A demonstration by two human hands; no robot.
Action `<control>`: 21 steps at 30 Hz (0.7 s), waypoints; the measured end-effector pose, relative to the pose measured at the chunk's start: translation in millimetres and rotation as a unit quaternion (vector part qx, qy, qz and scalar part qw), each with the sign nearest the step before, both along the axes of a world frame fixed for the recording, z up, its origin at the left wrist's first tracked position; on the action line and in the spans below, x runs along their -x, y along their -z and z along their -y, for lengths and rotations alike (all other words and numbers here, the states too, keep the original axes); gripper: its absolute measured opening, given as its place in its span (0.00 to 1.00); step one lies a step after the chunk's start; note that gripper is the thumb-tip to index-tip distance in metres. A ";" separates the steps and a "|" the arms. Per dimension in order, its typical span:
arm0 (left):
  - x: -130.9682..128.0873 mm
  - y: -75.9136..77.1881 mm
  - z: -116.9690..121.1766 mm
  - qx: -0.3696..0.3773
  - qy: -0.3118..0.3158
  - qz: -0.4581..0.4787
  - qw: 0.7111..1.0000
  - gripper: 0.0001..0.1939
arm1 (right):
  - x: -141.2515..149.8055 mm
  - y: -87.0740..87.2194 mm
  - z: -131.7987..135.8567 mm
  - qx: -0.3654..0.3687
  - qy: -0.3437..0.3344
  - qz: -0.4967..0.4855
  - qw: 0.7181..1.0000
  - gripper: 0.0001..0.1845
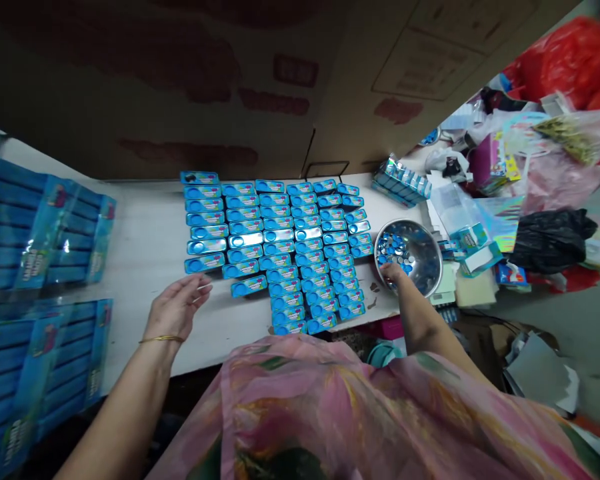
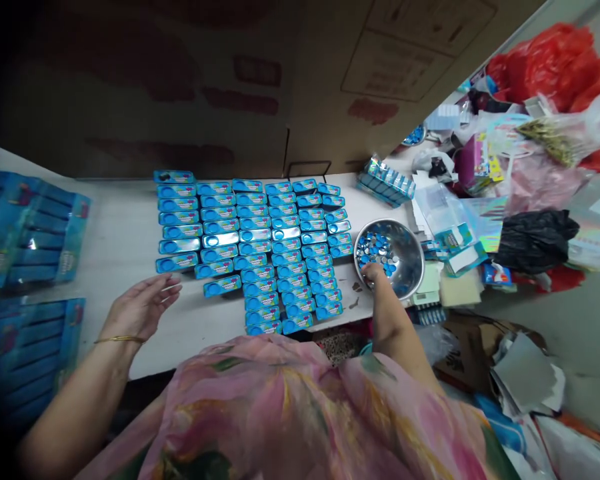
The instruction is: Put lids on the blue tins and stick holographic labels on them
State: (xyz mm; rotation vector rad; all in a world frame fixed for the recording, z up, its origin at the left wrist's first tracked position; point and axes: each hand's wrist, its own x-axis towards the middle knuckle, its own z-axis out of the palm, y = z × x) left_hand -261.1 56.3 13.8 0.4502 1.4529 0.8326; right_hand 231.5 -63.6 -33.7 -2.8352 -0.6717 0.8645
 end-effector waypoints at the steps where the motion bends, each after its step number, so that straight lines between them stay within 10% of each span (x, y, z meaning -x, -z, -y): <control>1: 2.0 0.6 -0.2 0.001 -0.002 0.004 1.000 0.15 | -2.9 -5.5 -0.3 -0.024 0.027 -0.020 0.999 0.05; 5: 12.6 4.2 -1.5 0.002 -0.025 0.013 1.000 0.13 | -11.9 -36.0 -9.0 -0.163 0.104 -0.069 0.979 0.06; 10: 17.6 6.0 -2.5 0.014 -0.052 0.027 0.998 0.12 | 51.8 -57.6 -71.7 -0.376 0.108 -0.316 0.864 0.13; 21: 46.1 5.3 -0.4 0.029 -0.113 0.064 0.991 0.14 | 300.8 -52.8 -282.0 -0.223 -0.217 -0.398 0.863 0.12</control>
